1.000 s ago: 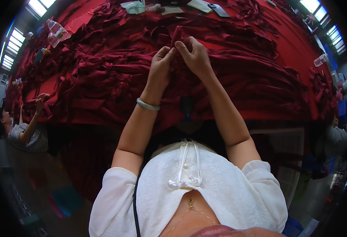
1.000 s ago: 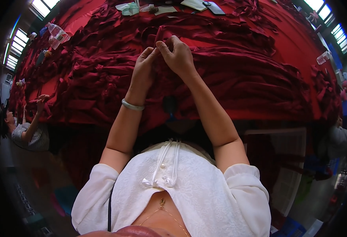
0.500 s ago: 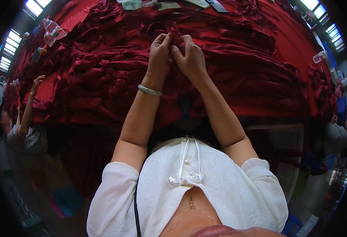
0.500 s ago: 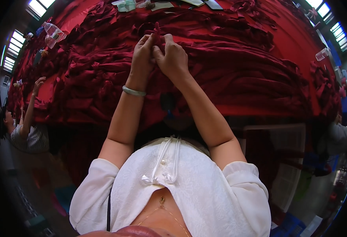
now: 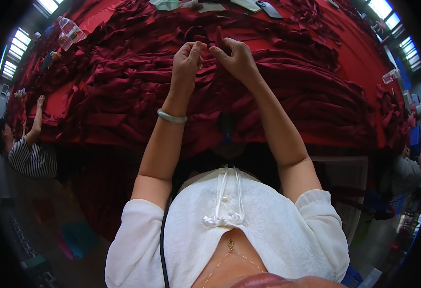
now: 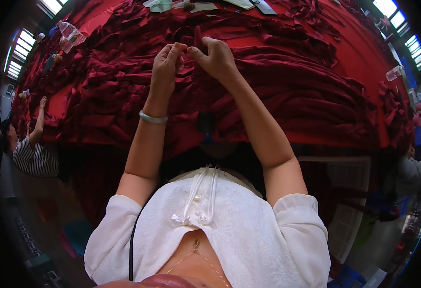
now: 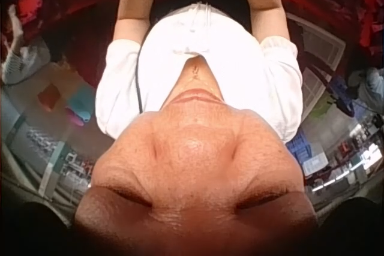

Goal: The person manipulates and inspects strips of red fabric by hand.

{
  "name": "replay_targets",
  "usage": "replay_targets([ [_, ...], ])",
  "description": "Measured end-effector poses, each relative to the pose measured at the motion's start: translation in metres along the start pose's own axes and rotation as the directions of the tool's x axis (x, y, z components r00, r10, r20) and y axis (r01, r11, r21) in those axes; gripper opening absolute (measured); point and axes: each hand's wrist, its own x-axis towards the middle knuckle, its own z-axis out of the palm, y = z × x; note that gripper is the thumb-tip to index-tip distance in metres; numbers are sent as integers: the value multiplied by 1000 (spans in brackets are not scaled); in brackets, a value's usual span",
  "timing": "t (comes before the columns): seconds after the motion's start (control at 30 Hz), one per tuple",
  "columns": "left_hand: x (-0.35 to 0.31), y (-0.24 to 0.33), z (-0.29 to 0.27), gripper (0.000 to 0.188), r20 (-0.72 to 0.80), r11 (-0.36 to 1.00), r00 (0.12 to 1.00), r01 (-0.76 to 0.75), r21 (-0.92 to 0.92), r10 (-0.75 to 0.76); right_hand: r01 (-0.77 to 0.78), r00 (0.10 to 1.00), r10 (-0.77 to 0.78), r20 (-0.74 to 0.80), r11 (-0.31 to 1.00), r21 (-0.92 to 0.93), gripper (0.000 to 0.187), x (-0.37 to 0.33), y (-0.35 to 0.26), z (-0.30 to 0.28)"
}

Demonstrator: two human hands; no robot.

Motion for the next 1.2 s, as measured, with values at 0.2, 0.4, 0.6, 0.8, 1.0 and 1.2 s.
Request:
replay_targets([
  [0.2,46,2,20,15,124,991,992,51,-125,-36,-203,979,125,160,639,742,25,-12,8,18],
  [0.4,54,-4,20,14,6,980,1000,13,-200,-12,-265,963,170,208,732,627,23,-23,-1,10],
  [0.6,46,-10,26,13,-72,921,996,11,-390,-43,-79,996,54,68,889,451,25,-12,3,15],
  [0.8,67,5,19,13,93,975,994,76,-209,-58,-13,999,23,-24,935,354,28,4,3,17],
  [1.0,34,-22,13,11,74,941,994,96,-325,-76,-25,996,39,-75,983,182,27,-41,-10,19],
  [1.2,44,-13,19,8,134,928,987,130,-350,-88,-80,994,93,-54,976,202,30,-31,-11,11],
])
